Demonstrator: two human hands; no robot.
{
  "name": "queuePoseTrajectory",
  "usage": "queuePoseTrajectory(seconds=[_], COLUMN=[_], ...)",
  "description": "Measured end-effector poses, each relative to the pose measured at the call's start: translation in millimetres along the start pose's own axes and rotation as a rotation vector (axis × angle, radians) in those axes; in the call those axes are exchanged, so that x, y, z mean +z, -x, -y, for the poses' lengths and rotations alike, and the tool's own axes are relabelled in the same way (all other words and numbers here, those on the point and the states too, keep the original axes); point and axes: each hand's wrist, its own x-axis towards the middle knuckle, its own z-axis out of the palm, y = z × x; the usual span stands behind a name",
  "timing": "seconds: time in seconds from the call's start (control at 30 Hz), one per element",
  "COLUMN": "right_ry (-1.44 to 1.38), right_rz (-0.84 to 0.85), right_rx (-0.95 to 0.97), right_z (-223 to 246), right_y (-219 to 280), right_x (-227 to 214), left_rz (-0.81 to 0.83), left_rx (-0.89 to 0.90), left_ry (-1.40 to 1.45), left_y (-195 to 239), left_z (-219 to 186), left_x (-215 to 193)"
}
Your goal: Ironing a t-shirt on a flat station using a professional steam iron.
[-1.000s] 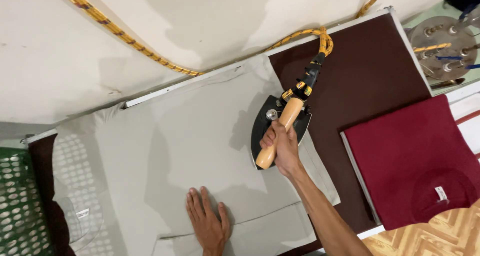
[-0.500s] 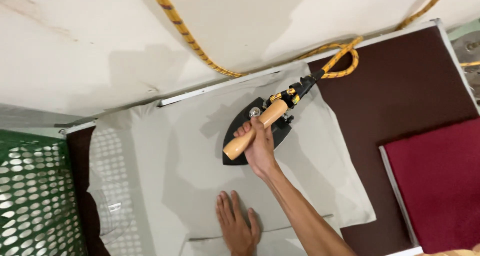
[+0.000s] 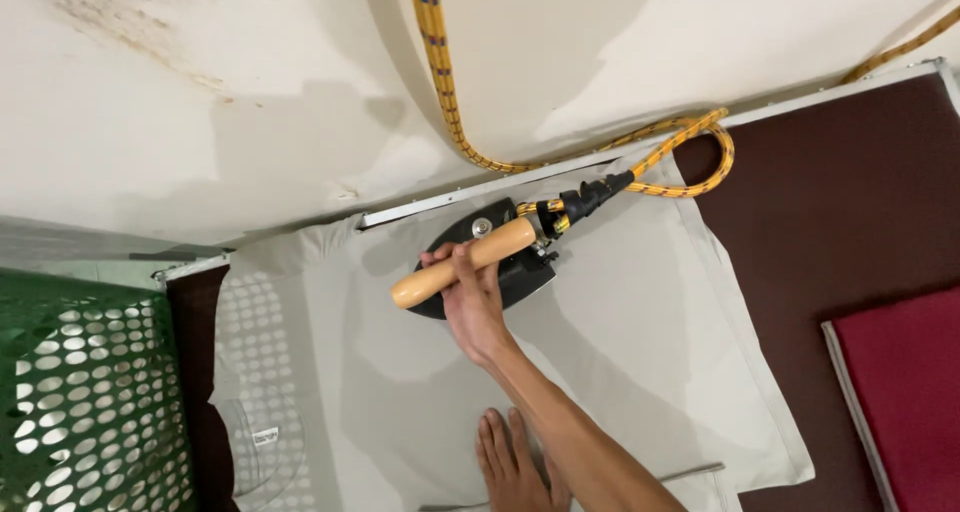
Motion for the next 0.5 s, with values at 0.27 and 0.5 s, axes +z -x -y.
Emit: queuePoseTrajectory(seconds=[0.27, 0.5], right_ry=[0.054, 0.121], right_rz=[0.01, -0.028], right_rx=[-0.006, -0.028], right_z=[32.1, 79.1], right_y=[0.7, 4.0], right_x=[-14.2, -39.5], left_rz=[0.048, 0.017], left_rx=[-0.003, -0.048], left_ry=[0.009, -0.005], left_y=[5.9, 10.5], left_z=[4.5, 3.5], left_x=[4.2, 11.5])
